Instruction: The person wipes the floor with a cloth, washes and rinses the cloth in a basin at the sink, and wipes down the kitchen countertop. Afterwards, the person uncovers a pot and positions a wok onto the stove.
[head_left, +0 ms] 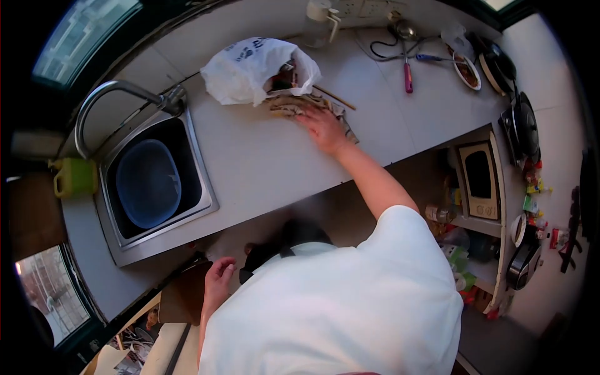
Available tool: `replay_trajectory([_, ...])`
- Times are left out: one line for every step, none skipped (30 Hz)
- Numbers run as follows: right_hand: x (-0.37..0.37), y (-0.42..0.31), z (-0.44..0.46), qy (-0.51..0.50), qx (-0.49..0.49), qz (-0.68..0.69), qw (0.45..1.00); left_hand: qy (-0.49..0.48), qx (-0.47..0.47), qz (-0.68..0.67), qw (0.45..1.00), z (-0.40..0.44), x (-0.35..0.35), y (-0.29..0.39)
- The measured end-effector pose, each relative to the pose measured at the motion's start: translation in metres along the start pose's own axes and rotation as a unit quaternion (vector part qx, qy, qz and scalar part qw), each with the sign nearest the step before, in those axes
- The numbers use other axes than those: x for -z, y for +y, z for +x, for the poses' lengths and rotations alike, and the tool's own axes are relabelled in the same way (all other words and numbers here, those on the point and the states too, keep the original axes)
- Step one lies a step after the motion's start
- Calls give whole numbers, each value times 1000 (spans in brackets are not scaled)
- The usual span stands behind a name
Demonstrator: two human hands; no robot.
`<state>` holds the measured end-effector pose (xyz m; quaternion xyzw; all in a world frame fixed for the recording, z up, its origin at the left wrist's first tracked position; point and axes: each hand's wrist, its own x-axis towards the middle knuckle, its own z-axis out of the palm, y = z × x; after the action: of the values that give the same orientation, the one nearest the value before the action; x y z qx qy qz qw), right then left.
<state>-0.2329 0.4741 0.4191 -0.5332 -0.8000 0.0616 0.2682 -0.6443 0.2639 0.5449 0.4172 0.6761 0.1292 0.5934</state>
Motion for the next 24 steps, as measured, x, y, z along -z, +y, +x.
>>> replay_trajectory([5, -1, -11, 9, 12, 14, 1000, -2, 5, 7, 1000, 3, -3, 3])
replay_trajectory([11, -8, -27, 20, 30, 26, 999, 2, -7, 9, 1000, 8, -6, 8])
replay_trajectory([18, -16, -46, 27, 46, 40, 998, 7, -14, 10, 1000, 7, -8, 9])
replay_trajectory([30, -18, -69, 30, 3, 60, 998, 10, -18, 11, 1000, 6, -9, 10])
replay_trajectory([48, -11, -90, 34, -38, 78, 996, 11, -20, 16, 1000, 8, -9, 11])
replay_trajectory([59, 6, -111, 85, -92, 25, 992, 13, -21, 20, 999, 10, -9, 10])
replay_trajectory([67, 27, -133, 134, -144, -27, 980, 15, -22, 22, 999, 12, -10, 8])
replay_trajectory([75, 56, -148, 166, -219, -63, 959, 12, -27, 21, 999, 15, -10, 5])
replay_trajectory([79, 83, -152, 197, -295, -99, 930, 7, -32, 21, 999, 18, -11, 1])
replay_trajectory([77, 99, -141, 223, -315, -116, 915, 0, -36, 22, 999, 20, -14, -1])
replay_trajectory([72, 114, -126, 250, -339, -133, 897, -4, -24, 21, 999, 21, -17, 0])
replay_trajectory([52, 129, -108, 261, -342, -186, 883, -7, -13, 22, 1000, 21, -21, 3])
replay_trajectory([30, 140, -85, 274, -344, -238, 866, -10, -5, 22, 1000, 22, -27, 7])
replay_trajectory([23, 135, -54, 277, -320, -317, 849, -9, -3, 32, 999, 21, -33, 17])
replay_trajectory([102, 60, 1, 34, -361, -269, 893, -22, -22, 51, 998, 20, -37, 23])
replay_trajectory([80, 79, 8, 28, -330, -270, 904, -34, -21, 65, 997, 21, -38, 24])
replay_trajectory([48, 91, 22, 208, -442, -30, 872, -47, -22, 79, 995, 23, -40, 24])
replay_trajectory([14, 108, 49, 134, -456, -69, 877, -59, -32, 70, 995, 22, -44, 28])
replay_trajectory([5, 101, 66, 92, -461, -66, 880, -61, -26, 81, 995, 18, -50, 39])
replay_trajectory([8, 95, 78, 58, -433, -3, 900, -60, -22, 90, 994, 12, -58, 53])
replay_trajectory([15, 89, 85, 23, -399, 59, 915, -59, -17, 98, 993, 10, -62, 61])
replay_trajectory([19, 82, 83, 128, -369, 70, 918, -67, -20, 104, 992, 11, -62, 63])
replay_trajectory([21, 73, 77, 228, -334, 76, 911, -83, -45, 106, 990, 13, -58, 62])
replay_trajectory([27, 61, 67, 324, -293, 77, 896, -99, -69, 105, 987, 17, -53, 60])
